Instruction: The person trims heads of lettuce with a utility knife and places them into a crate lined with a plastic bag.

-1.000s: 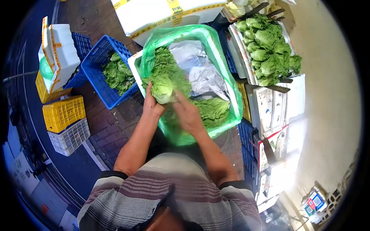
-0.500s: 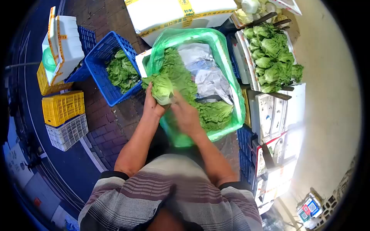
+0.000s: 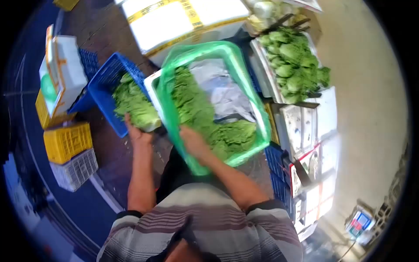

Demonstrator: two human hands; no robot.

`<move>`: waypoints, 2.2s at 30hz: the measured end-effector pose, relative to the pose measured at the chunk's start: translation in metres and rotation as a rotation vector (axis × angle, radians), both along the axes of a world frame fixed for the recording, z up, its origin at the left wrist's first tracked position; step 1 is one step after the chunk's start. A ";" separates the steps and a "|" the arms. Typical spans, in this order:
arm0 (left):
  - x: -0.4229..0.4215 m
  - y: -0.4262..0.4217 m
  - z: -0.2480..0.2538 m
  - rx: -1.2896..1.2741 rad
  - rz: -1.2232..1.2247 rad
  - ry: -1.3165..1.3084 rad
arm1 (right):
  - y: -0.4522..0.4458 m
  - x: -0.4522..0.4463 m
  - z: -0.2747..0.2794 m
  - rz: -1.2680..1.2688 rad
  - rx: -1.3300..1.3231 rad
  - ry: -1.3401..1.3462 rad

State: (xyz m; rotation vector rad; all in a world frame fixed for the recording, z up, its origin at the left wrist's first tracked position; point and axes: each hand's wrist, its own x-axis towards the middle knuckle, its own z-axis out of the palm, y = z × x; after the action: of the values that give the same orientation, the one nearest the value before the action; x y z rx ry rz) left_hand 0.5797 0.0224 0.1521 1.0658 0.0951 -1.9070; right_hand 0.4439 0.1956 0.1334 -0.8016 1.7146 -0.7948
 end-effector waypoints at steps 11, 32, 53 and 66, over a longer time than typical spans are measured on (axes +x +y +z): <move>-0.056 -0.002 -0.003 -0.364 -0.705 0.036 | 0.018 -0.097 0.056 -0.391 -0.109 -0.307; -0.180 0.061 -0.027 -0.448 -1.112 -0.684 | 0.068 -0.543 -0.027 -1.474 -0.316 0.268; -0.051 0.113 -0.067 -0.646 -1.597 -1.158 | 0.121 -0.412 -0.016 -0.779 0.257 0.382; -0.062 0.121 -0.069 -0.739 -1.696 -1.397 | 0.162 -0.196 -0.106 -0.796 0.461 0.577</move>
State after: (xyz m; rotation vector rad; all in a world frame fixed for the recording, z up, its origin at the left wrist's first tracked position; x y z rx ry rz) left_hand 0.5172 0.1437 0.0835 1.7654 -2.7048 -1.3982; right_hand 0.2480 0.3574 0.0275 0.0211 2.6710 -0.6482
